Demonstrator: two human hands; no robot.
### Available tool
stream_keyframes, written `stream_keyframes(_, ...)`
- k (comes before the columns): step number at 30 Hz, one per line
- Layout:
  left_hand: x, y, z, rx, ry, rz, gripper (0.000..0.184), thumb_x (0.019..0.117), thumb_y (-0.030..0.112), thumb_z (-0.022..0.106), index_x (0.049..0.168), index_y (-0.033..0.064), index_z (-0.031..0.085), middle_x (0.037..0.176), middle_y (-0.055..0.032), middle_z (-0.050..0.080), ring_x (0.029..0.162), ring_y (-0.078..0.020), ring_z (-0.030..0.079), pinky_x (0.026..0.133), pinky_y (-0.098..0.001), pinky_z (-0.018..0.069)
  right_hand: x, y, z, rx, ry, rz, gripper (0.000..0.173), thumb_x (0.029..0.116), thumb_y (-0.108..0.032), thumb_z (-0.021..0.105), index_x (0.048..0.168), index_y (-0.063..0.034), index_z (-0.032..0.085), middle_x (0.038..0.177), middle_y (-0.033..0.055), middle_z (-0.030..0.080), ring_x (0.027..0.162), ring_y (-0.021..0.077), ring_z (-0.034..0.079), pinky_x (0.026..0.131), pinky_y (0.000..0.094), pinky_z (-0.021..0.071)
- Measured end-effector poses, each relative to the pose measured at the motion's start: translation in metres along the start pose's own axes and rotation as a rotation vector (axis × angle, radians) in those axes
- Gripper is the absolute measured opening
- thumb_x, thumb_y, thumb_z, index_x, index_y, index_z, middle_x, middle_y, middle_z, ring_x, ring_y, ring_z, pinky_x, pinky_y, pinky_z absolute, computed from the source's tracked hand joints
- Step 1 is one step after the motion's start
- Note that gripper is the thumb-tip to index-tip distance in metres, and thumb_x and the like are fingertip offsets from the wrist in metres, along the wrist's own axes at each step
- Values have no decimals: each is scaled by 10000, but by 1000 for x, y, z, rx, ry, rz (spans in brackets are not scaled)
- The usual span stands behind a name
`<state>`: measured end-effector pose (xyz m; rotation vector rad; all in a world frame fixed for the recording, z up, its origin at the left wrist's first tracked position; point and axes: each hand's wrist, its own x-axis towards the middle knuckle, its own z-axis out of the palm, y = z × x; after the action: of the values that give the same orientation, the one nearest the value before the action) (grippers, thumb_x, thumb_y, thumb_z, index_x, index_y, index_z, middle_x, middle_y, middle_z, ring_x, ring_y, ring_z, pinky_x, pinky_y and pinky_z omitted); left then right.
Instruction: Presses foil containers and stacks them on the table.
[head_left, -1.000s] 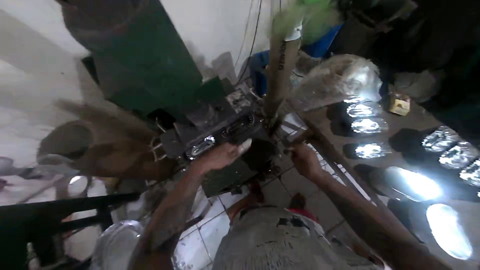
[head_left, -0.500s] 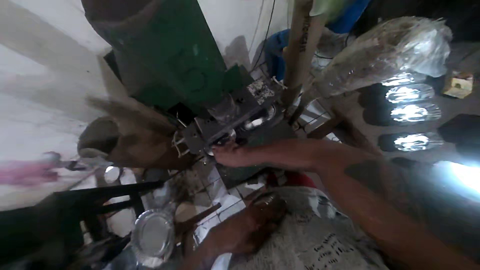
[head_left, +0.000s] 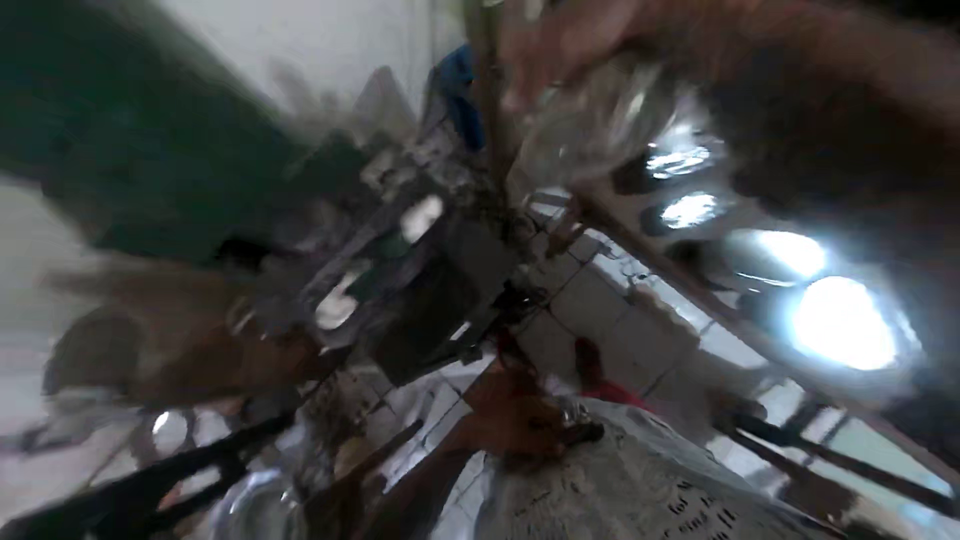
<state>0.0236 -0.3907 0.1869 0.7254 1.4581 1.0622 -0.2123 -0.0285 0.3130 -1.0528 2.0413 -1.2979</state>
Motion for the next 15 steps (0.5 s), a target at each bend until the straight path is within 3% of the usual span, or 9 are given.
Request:
stream_keyframes(1, 17, 3, -2, 36, 45, 65, 286, 969, 211, 641, 1136, -7, 723, 1055, -80, 731, 968, -106, 672, 917, -352, 555, 9, -7, 9, -218, -118, 76, 465, 973, -417, 682, 1320, -116, 613, 1122, 47, 690, 953, 103, 681, 813, 340, 599)
stream_keyframes(2, 35, 12, -7, 20, 110, 101, 322, 970, 194, 614, 1180, -40, 678, 1086, -95, 718, 990, -105, 672, 926, -344, 560, -7, -17, 38, -324, -77, 243, 586, 918, -464, 736, 1366, -113, 597, 1169, 112, 685, 1001, 224, 682, 855, 488, 578)
stream_keyframes(3, 56, 29, -15, 9, 175, 104, 376, 978, 206, 583, 1245, -56, 613, 1095, -76, 691, 971, -66, 656, 893, -293, 560, -47, -18, 77, -335, 3, 398, 690, 865, -463, 792, 1417, -114, 569, 1274, 158, 645, 1119, 310, 644, 950, 576, 525)
stream_keyframes(5, 103, 60, -41, 83, 271, -27, 470, 1002, 124, 503, 1445, -31, 482, 1270, -130, 649, 1091, -118, 648, 970, -322, 543, -144, 8, 164, -269, 124, 642, 849, 801, -447, 862, 1490, -109, 499, 1407, 194, 564, 1273, 377, 562, 1043, 608, 463)
stream_keyframes(7, 163, 84, -65, 250, 314, -191, 523, 1064, 129, 486, 1573, 107, 368, 1433, -158, 575, 1216, -240, 624, 1028, -459, 517, -226, 61, 250, -201, 192, 878, 876, 877, -440, 788, 1576, -110, 378, 1562, 190, 440, 1441, 399, 416, 1151, 639, 343)
stream_keyframes(8, 197, 96, -73, 349, 315, -224, 551, 1076, 155, 495, 1599, 148, 325, 1497, -160, 525, 1266, -286, 602, 1046, -520, 503, -253, 88, 288, -156, 267, 999, 838, 903, -457, 743, 1581, -132, 373, 1586, 175, 422, 1465, 397, 389, 1171, 660, 299)
stream_keyframes(9, 232, 108, -79, 447, 299, -205, 554, 1072, 174, 515, 1592, 125, 331, 1532, -177, 479, 1303, -316, 572, 1066, -550, 485, -273, 112, 320, -117, 328, 1112, 802, 918, -502, 699, 1572, -154, 390, 1590, 164, 422, 1463, 397, 392, 1168, 673, 287)
stream_keyframes(11, 305, 128, -87, 697, 223, -155, 474, 1055, 229, 564, 1474, 25, 474, 1465, -253, 489, 1272, -376, 572, 1054, -576, 482, -299, 151, 364, -76, 400, 1239, 759, 904, -534, 694, 1520, -148, 475, 1534, 189, 490, 1404, 430, 463, 1139, 693, 324)
stream_keyframes(15, 408, 151, -99, 1061, 20, -69, 408, 1055, 284, 539, 1251, -62, 629, 1316, -302, 560, 1202, -407, 591, 1028, -571, 479, -318, 180, 376, -11, 412, 1219, 900, 877, -596, 693, 1572, -111, 393, 1595, 192, 414, 1457, 424, 404, 1144, 680, 337)
